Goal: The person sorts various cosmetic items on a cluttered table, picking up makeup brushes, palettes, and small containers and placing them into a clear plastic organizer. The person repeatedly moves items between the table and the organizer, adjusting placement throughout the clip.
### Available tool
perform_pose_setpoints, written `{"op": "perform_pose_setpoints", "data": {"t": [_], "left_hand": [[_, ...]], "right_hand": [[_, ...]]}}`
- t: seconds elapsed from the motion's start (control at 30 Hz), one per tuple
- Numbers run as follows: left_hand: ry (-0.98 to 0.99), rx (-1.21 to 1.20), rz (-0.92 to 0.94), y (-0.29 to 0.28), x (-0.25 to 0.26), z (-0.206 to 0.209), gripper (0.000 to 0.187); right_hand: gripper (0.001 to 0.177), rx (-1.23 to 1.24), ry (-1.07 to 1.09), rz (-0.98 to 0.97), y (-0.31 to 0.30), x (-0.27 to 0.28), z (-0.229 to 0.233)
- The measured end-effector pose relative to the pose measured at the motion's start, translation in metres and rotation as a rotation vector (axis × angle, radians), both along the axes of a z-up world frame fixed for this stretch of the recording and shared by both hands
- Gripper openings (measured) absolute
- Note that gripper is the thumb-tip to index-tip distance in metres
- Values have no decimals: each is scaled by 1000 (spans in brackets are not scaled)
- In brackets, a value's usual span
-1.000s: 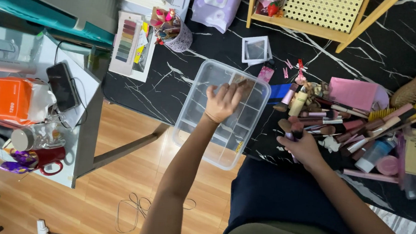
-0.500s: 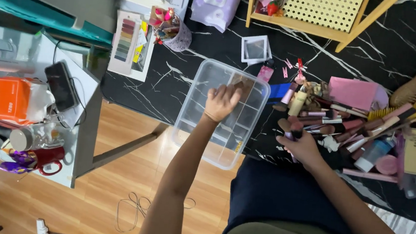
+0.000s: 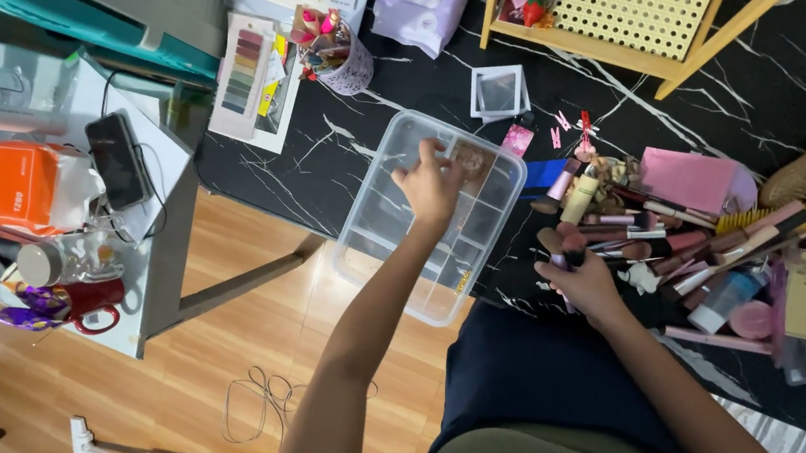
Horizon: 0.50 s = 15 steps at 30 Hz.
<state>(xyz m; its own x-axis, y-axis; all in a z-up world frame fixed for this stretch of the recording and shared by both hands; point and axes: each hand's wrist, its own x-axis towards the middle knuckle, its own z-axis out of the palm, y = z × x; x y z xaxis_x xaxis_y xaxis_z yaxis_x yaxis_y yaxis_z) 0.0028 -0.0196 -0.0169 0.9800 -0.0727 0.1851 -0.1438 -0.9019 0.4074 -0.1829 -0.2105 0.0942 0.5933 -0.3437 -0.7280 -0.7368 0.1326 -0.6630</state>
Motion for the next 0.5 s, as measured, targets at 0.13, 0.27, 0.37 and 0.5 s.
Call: {"op": "perform_pose_setpoints", "data": {"t": [0.13,0.27,0.37,0.5], "left_hand": [[-36,41,70,-15,1,-17,37],[-189,151,92,-26,0,-19,37],[-283,192,68,-28,1,-26,38],[-255,163,54,-28,0,-26,47]], "right_hand": [[31,-1,-2,-7,-4,-4,-10],[34,-9,-17,11,-7,3,-5],[34,-16,-37,25,-1,9,11],[29,-12,-28,18,1,5,9]]}}
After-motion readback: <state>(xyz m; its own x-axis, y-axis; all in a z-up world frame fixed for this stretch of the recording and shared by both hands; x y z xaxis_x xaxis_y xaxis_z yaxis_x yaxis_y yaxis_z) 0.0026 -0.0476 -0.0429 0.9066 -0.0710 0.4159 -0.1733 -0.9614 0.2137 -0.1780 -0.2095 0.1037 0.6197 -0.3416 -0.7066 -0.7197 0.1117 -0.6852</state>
